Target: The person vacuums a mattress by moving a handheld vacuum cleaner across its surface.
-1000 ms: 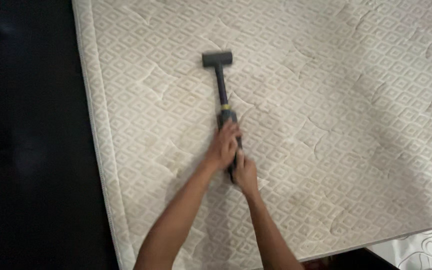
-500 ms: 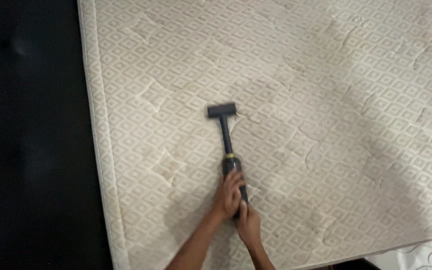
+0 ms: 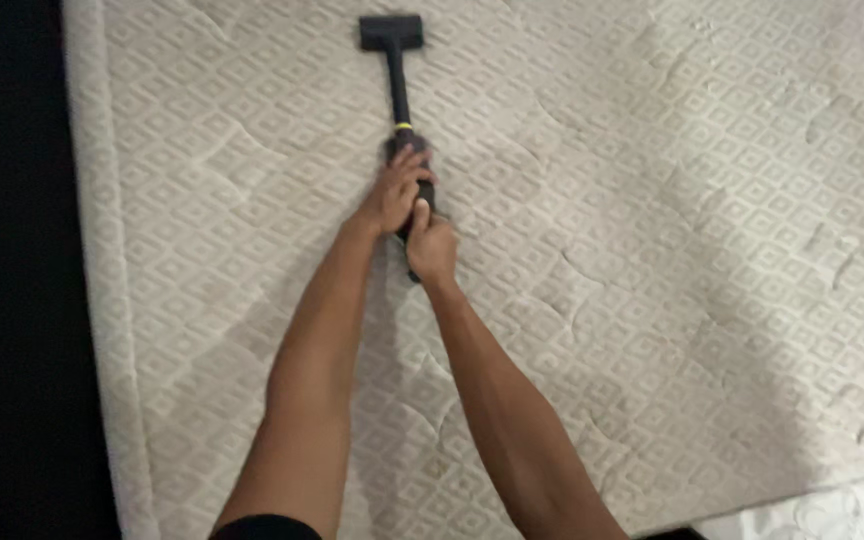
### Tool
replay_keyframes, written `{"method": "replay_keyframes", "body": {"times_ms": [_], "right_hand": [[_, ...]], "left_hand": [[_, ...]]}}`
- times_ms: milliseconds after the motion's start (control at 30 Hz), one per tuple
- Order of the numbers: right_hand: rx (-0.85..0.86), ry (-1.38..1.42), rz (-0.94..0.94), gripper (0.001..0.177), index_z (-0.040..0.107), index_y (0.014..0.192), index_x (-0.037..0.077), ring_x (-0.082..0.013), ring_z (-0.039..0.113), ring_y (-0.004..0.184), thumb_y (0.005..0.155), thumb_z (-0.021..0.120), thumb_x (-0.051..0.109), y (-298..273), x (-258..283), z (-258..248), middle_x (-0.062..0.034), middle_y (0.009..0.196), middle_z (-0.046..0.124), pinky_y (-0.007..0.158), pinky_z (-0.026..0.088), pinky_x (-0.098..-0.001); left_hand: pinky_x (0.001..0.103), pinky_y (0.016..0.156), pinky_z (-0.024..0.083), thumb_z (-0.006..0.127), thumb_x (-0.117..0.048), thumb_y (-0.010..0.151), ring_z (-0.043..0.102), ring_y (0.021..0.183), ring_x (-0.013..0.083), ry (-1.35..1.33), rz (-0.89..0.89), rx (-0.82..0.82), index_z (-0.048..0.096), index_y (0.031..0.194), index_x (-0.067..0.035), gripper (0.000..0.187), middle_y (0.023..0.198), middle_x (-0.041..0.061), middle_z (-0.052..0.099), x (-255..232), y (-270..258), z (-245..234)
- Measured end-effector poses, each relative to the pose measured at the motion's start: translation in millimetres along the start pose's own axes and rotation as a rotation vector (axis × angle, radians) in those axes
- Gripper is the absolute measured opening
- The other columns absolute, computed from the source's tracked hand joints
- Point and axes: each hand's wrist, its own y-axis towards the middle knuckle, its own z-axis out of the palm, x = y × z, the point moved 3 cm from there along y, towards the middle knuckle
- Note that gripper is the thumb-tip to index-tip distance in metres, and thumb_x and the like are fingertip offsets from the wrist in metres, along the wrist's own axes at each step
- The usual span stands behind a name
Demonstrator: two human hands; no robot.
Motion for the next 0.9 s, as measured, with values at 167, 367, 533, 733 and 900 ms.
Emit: {"method": "replay_keyframes", "body": {"times_ms": [167,367,533,733,900], "right_hand": [[0.062,-0.039,0.039,0.069,0.072,0.084,-0.006,-0.0445,0.072,0.071,0.105,0.042,0.053,-31.5,-7.3,-5.8,-0.0292,0.075,0.069,0.066,0.052,-0.052],[0.106,-0.002,0.148,0.067,0.072,0.09,-0.005,-0.0413,0.071,0.07,0.104,0.04,0.052,-132.0,-29.4,-53.7,-0.0269,0.072,0.069,0.067,0.052,-0.0496],[0.093,0.057,0.237,0.06,0.069,0.082,-0.004,-0.0251,0.063,0.053,0.103,0.044,0.046,-251.3,-53.6,-101.6,-0.0153,0.059,0.064,0.054,0.049,-0.0417],[0.244,-0.07,0.664,0.064,0.072,0.082,-0.005,-0.0254,0.06,0.057,0.105,0.043,0.047,-354.1,-103.6,-143.2,-0.016,0.065,0.067,0.057,0.046,-0.042],[0.125,0.002,0.328,0.062,0.071,0.085,-0.007,-0.0265,0.065,0.059,0.104,0.043,0.046,-320.9,-103.7,-139.9,-0.0189,0.067,0.069,0.059,0.05,-0.042]], "left_hand": [[0.057,0.122,0.021,0.037,-0.013,0.104,0.026,0.154,0.0429,-0.041,-0.004,-0.03,0.069,0.117,-0.008,0.034,0.157,0.015,0.049,-32.7,-33.3,-6.4],[0.057,0.127,0.025,0.038,-0.018,0.106,0.035,0.152,0.0439,-0.191,0.11,-0.139,0.062,0.132,0.003,0.041,0.145,0.017,0.059,-107.6,-120.0,20.6],[0.058,0.122,0.026,0.043,-0.018,0.102,0.036,0.151,0.0426,-0.147,-0.057,-0.035,0.067,0.119,-0.004,0.032,0.147,0.019,0.056,-201.5,-215.4,36.6],[0.065,0.122,0.014,0.047,-0.017,0.101,0.033,0.151,0.0431,-0.178,-0.103,0.018,0.068,0.124,-0.001,0.035,0.152,0.021,0.053,-279.1,-299.5,58.1],[0.062,0.125,0.018,0.045,-0.018,0.097,0.034,0.153,0.0424,-0.186,-0.121,-0.028,0.069,0.122,-0.003,0.038,0.151,0.018,0.055,-259.7,-277.4,69.1]]}}
